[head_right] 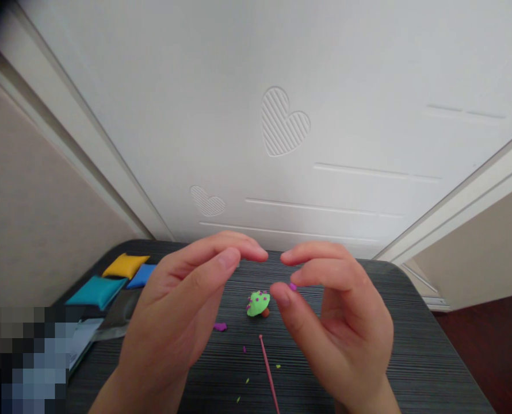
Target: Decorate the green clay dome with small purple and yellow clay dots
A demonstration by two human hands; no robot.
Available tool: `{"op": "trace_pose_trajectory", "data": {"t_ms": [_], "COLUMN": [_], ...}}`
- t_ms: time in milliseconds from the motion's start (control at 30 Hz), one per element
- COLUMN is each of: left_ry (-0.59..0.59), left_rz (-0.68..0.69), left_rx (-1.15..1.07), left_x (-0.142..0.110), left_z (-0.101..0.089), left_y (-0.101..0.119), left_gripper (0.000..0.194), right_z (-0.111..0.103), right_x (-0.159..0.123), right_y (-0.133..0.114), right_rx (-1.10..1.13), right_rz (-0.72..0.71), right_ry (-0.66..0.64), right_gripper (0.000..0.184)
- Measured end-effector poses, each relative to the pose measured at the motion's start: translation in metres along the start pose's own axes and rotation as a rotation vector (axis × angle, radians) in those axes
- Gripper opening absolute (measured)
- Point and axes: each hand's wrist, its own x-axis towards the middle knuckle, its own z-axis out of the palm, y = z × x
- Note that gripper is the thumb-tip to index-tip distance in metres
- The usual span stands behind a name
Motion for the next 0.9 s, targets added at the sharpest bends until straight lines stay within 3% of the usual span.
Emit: {"op": "trace_pose_trajectory", "data": {"t_ms": [67,200,500,733,900], "left_ry": [0.008,0.014,0.051,0.043,0.028], "left_rz": [0.0,-0.001,-0.003,-0.007,-0.007], "left_rx": [0.02,0.026,0.029,0.015,-0.003], "left_x": [0.0003,0.0007,0.0009,0.0013,0.002], "left_z": [0.0002,0.0008,0.0023,0.002,0.0015], "left_y": [0.0,0.0,0.0014,0.0015,0.0006], "left_gripper": [0.018,0.017,0.017,0.017,0.018], "right_z": [-0.0014,-0.004,-0.0023,-0.0004,-0.0012], "right_x": [0.0,-0.0005,-0.0008,-0.0003,-0.0005], "right_y": [0.0015,0.0044,0.0023,0.0009,0.003], "right_rx": [-0.021,-0.03,-0.01,0.059,-0.04], "right_rz": [-0.023,-0.057,-0.035,-0.02,-0.058], "right_ry": [-0.001,-0.027,-0.008,0.003,-0.013], "right_gripper": [0.004,0.015,0.008,0.019,0.016]}}
